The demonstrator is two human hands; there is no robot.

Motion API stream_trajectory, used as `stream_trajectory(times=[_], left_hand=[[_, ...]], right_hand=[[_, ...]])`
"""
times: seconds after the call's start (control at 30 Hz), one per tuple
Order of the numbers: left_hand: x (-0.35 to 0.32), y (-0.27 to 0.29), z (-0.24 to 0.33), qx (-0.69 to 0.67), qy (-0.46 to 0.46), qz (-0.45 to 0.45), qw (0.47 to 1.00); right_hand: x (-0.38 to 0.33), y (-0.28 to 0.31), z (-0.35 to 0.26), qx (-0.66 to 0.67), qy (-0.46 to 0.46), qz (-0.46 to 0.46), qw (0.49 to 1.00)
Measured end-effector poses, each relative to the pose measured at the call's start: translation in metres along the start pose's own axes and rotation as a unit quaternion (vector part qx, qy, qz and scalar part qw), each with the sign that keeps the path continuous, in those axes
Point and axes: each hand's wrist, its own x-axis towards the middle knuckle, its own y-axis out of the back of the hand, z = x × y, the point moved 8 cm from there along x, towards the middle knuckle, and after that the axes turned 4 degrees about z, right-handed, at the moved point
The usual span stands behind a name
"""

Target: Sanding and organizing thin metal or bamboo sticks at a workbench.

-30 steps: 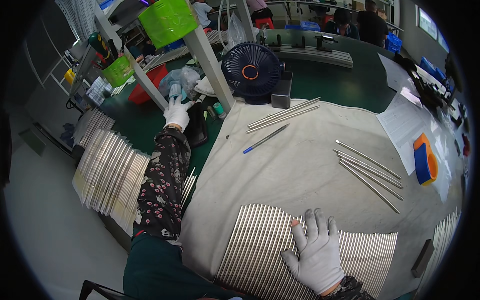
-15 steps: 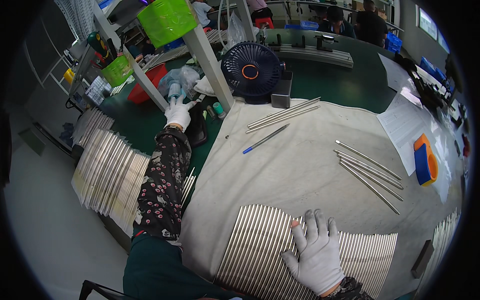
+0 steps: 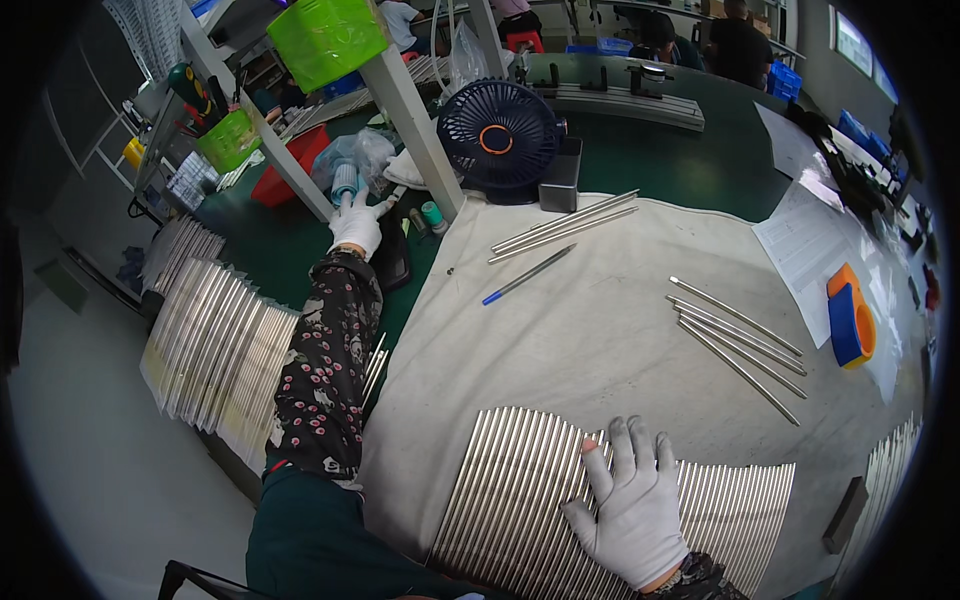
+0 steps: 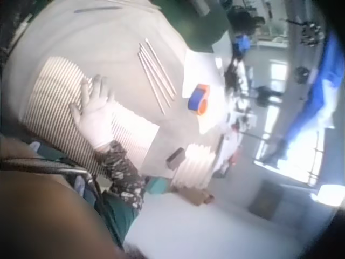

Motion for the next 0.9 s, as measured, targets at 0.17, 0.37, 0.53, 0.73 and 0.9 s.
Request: stream_trajectory(times=[0.17,0.37,0.53,0.73,0.9], left_hand=[[0.002,0.010,-0.019,-0.019,0.014,0.050,0.998],[-0.005,0.009,-0.035,-0.021,0.037,0.038,0.998],[-0.008,0.000,-0.042,-0.034,0.037,0.028,0.998],[-0.011,0.001,-0.038,-0.051,0.019,0.018,0.998],[-0.026,0.010,-0.024,-0.047,-0.092,-0.067,0.992]], right_hand=[[0.000,-0.001,-0.001,0.001,0.004,-0.007,1.000],[-0.003,0.000,0.001,0.012,-0.024,-0.021,0.999],[-0.003,-0.003,-0.001,0.001,-0.016,-0.008,1.000],[-0.002,-0.003,-0.001,0.004,-0.015,-0.007,1.000],[-0.001,-0.003,-0.002,-0.006,-0.015,-0.019,1.000]])
